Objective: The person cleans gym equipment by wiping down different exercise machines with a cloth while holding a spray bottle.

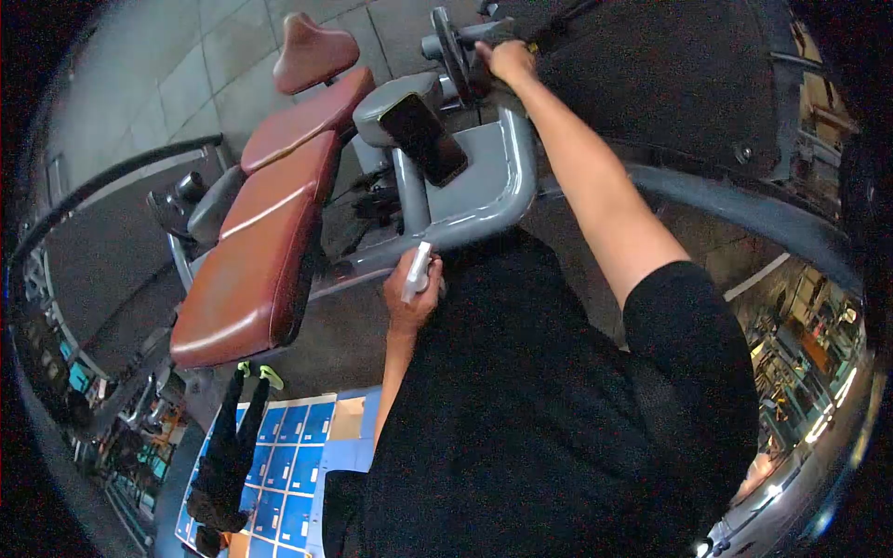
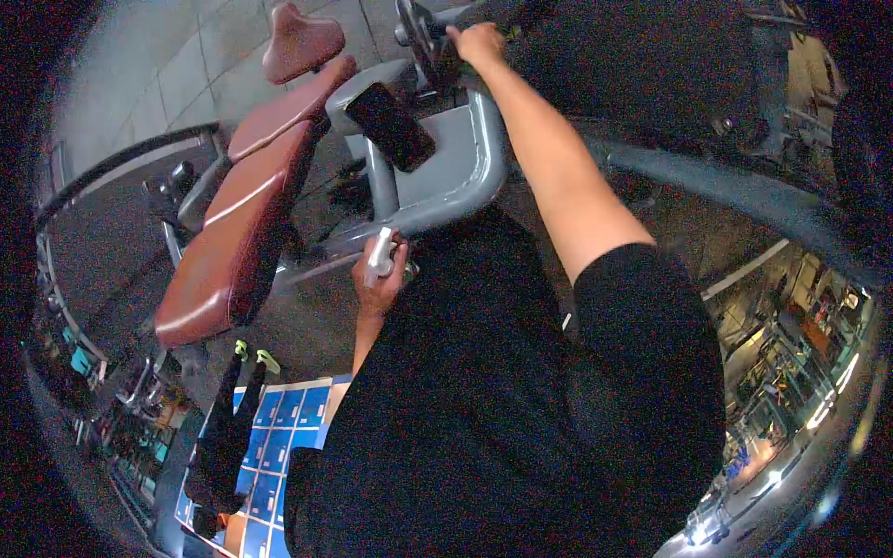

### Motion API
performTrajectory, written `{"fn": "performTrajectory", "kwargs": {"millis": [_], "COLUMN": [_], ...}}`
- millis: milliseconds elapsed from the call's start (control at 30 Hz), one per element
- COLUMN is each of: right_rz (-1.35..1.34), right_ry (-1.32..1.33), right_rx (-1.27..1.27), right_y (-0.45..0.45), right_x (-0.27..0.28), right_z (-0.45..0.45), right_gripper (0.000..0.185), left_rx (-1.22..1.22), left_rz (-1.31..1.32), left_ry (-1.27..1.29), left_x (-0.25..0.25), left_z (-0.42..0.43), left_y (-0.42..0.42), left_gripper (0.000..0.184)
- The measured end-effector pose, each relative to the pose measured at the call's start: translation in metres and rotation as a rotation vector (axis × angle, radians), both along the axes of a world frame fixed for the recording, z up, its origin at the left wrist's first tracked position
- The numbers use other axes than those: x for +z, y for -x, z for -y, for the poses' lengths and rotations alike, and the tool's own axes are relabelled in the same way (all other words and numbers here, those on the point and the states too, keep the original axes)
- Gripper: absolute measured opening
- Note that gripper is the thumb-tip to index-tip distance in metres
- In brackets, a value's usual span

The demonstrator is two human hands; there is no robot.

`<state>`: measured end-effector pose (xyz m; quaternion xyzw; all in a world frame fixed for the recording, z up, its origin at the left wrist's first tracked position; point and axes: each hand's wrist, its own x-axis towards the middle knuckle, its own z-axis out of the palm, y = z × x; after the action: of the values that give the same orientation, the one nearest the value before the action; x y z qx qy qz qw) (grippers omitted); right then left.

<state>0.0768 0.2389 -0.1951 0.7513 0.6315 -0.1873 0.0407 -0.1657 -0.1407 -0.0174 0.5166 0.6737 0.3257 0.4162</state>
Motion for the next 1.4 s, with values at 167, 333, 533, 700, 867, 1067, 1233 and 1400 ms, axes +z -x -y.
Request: {"fn": "performTrajectory", "kwargs": {"millis": [167,333,533,700,867,1067,1233,1400], "right_rz": [-0.104,-0.224,-0.306,-0.329,-0.253,-0.139,-0.121,-0.290], "right_ry": [-0.032,-0.003,-0.105,-0.110,-0.100,-0.009,-0.020,-0.042], "right_rx": [-0.178,-0.088,-0.238,-0.461,-0.278,-0.135,-0.113,-0.191], "right_y": [-0.004,-0.038,-0.010,0.010,0.001,0.002,0.007,-0.016], "right_x": [-0.025,-0.032,0.095,0.113,0.099,0.035,0.021,-0.007], "right_z": [-0.019,0.004,0.214,0.284,0.199,0.063,-0.001,-0.002], "right_gripper": [0.103,0.121,0.088,0.077,0.080,0.091,0.096,0.101], "left_rx": [0.055,0.046,-0.023,-0.114,-0.082,-0.045,-0.017,0.011], "left_rz": [0.039,0.105,0.121,-0.017,-0.006,0.017,0.036,0.080], "left_ry": [-0.057,-0.039,-0.035,-0.171,-0.072,-0.049,-0.039,-0.015], "left_x": [-0.012,-0.017,-0.029,-0.025,-0.014,-0.013,-0.015,-0.011], "left_z": [0.007,0.008,0.009,0.007,0.004,0.005,0.006,0.008], "left_y": [0.000,0.006,0.012,0.014,0.011,0.008,0.009,0.006], "left_gripper": [0.025,0.030,0.035,0.031,0.023,0.025,0.025,0.026]}}
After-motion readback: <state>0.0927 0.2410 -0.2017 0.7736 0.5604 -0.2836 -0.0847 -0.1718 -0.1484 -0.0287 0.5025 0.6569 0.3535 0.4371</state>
